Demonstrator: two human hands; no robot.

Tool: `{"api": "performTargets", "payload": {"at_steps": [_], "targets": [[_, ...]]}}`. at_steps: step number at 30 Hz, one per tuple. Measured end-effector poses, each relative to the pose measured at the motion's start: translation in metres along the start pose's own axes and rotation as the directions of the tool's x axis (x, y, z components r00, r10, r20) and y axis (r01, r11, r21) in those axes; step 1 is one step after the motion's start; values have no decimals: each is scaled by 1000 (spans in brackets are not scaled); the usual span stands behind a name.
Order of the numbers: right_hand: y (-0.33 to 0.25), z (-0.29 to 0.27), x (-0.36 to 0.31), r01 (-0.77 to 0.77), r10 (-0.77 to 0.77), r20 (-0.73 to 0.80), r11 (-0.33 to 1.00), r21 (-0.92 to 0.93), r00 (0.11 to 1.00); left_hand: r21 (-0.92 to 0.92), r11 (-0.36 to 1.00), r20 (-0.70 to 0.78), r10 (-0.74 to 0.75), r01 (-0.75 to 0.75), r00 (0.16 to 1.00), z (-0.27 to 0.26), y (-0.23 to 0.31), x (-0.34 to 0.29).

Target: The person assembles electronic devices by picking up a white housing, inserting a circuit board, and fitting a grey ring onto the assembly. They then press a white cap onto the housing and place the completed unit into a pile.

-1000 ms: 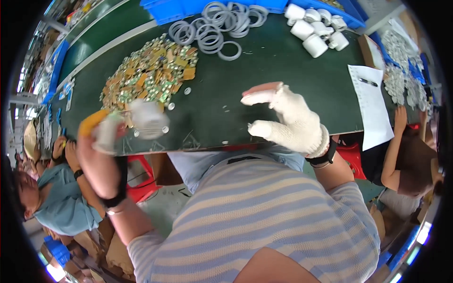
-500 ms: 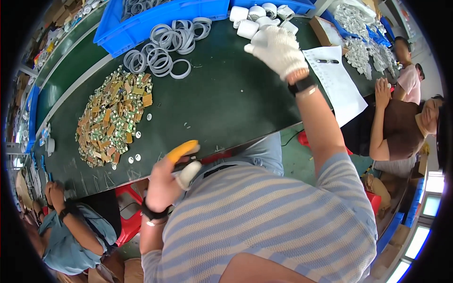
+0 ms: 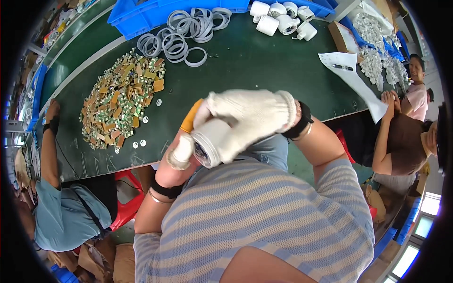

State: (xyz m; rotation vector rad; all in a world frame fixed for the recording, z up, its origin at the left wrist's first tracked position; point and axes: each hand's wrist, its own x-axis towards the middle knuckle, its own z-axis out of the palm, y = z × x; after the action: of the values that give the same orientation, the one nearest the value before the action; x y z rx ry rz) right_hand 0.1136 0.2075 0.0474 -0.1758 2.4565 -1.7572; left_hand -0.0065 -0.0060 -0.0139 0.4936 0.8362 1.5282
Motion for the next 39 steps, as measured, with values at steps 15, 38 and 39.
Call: {"api": "performTargets", "payload": {"at_steps": [15, 38, 39], "targets": [[30, -18, -1, -143, 234, -431, 962, 233, 871, -39, 995, -324, 73, -91, 943, -24, 8, -33], [23, 24, -38, 183, -342, -444, 914, -363, 828, 844, 427, 188, 331, -325, 925, -8, 22, -6], [19, 18, -38, 131, -449, -382, 769, -625, 808, 845, 426, 186, 330, -322, 925, -6, 19, -8]]}}
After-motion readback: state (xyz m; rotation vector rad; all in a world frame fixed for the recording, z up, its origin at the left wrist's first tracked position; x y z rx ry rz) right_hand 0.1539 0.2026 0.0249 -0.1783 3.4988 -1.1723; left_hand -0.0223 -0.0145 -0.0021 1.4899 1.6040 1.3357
